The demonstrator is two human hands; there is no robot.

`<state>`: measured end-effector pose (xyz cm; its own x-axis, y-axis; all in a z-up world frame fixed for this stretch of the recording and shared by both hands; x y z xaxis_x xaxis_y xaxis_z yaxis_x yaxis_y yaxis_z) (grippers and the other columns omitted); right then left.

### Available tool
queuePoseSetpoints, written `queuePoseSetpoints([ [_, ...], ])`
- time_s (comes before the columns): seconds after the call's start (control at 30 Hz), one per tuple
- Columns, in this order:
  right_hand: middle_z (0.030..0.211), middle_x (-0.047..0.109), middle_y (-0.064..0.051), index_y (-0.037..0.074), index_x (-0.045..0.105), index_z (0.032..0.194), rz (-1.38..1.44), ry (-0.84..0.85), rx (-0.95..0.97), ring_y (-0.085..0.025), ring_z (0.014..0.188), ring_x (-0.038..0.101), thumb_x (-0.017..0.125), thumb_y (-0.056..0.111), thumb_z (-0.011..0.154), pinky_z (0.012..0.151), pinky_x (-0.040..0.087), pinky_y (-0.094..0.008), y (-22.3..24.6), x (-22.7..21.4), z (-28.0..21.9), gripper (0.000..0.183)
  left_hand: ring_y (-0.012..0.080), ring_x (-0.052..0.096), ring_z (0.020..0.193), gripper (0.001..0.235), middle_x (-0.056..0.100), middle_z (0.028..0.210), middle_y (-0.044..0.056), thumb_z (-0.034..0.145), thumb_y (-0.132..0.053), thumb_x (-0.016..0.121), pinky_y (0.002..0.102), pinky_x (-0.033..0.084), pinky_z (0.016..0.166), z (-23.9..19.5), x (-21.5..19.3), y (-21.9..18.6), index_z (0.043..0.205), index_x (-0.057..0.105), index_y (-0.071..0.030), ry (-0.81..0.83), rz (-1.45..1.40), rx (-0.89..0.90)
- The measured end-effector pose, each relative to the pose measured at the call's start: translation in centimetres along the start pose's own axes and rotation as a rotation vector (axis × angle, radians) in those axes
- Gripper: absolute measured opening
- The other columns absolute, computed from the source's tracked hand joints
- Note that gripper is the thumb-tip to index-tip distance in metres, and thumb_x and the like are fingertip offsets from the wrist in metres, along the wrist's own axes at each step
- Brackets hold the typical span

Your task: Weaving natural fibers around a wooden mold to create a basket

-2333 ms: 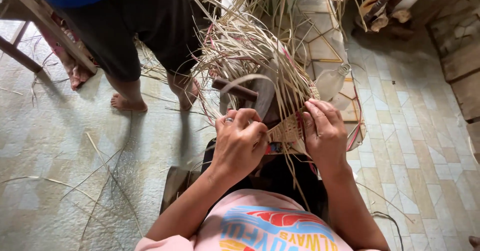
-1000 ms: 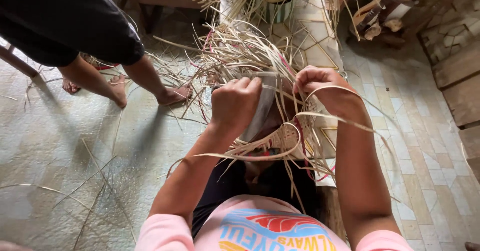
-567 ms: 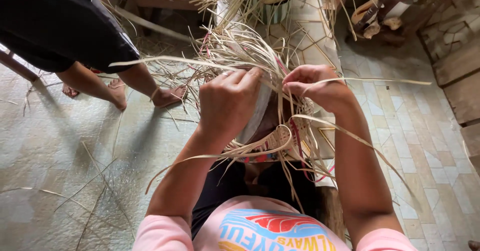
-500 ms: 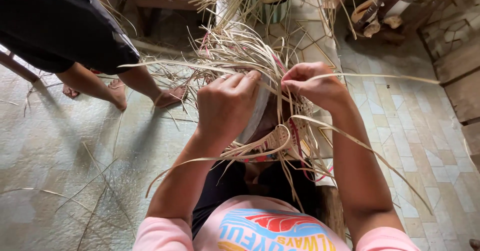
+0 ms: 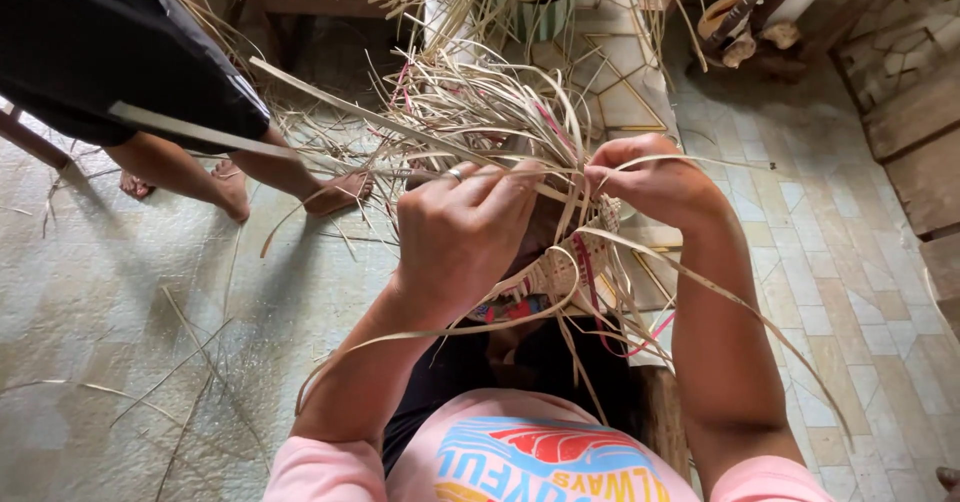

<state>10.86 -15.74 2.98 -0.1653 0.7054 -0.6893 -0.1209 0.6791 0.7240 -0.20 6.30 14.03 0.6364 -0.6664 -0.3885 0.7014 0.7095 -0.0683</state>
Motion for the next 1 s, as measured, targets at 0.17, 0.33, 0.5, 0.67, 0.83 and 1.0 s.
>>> queuePoseSetpoints([
  [0.17, 0.067, 0.06, -0.01, -0.005, 0.07, 0.09, 0.416, 0.018, -0.082, -0.015, 0.06, 0.053, 0.069, 0.004, 0.086, 0.054, 0.043, -0.027, -1.2, 0.0, -0.5, 0.01, 0.0205, 0.06, 0.057, 0.012, 0.053, 0.063, -0.001, 0.086, -0.01, 0.074, 0.031, 0.052, 0.05, -0.2, 0.3, 1.0, 0.091, 0.069, -0.02, 0.011, -0.005, 0.008],
  [0.33, 0.069, 0.055, -0.009, -0.011, 0.069, 0.091, 0.438, 0.015, -0.084, -0.014, 0.057, 0.048, 0.062, -0.009, 0.084, 0.05, 0.038, -0.025, -0.7, -0.2, -1.2, 0.01, 0.0196, 0.06, 0.059, 0.011, 0.052, 0.065, -0.001, 0.088, -0.011, 0.074, 0.03, 0.053, 0.052, 0.2, -0.1, 0.6, 0.094, 0.069, -0.019, 0.025, -0.007, 0.009],
  [0.5, 0.073, 0.057, -0.008, 0.0, 0.073, 0.081, 0.198, 0.146, -0.281, -0.017, 0.07, 0.054, 0.068, -0.001, 0.079, 0.062, 0.049, -0.03, 1.6, 0.0, -1.7, 0.005, 0.0199, 0.06, 0.061, 0.014, 0.056, 0.067, 0.0, 0.088, -0.012, 0.075, 0.03, 0.053, 0.052, 0.4, -0.4, 0.3, 0.099, 0.07, -0.018, 0.041, -0.03, 0.027],
  [0.67, 0.095, 0.065, -0.008, 0.003, 0.078, 0.094, 0.206, 0.201, -0.223, -0.014, 0.081, 0.061, 0.078, 0.007, 0.084, 0.071, 0.053, -0.027, -0.4, 0.2, -1.7, 0.01, 0.0247, 0.061, 0.06, 0.026, 0.06, 0.075, 0.003, 0.097, -0.014, 0.068, 0.039, 0.046, 0.053, -0.3, 0.3, 2.1, 0.121, 0.058, -0.014, 0.231, -0.208, -0.166],
  [0.83, 0.094, 0.065, -0.003, 0.007, 0.076, 0.085, 0.234, 0.161, -0.032, -0.012, 0.075, 0.069, 0.081, 0.012, 0.085, 0.073, 0.058, -0.024, -0.4, 0.6, -1.8, 0.007, 0.0314, 0.058, 0.051, 0.043, 0.061, 0.074, 0.014, 0.098, -0.01, 0.068, 0.044, 0.041, 0.035, -4.9, 0.2, 1.1, 0.117, 0.03, -0.006, 0.64, -0.183, -0.32],
  [1.0, 0.086, 0.056, 0.0, 0.01, 0.062, 0.072, 0.255, 0.122, -0.12, -0.007, 0.072, 0.052, 0.086, 0.008, 0.081, 0.065, 0.043, -0.021, -1.8, 1.1, -1.0, 0.026, 0.0365, 0.064, 0.104, 0.041, 0.06, 0.119, 0.021, 0.112, -0.015, 0.025, 0.042, 0.05, 0.088, -11.1, 4.4, -6.7, 0.144, 0.043, 0.001, 1.078, -1.132, 0.188],
])
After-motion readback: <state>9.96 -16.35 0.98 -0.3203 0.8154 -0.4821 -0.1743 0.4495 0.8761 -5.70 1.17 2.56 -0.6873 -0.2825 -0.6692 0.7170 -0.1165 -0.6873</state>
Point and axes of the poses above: each hand's wrist, its own z-axis towards the middle knuckle, its own x-axis out of the palm, y = z × x, the point moved 8 cm from there along z, towards the middle knuckle
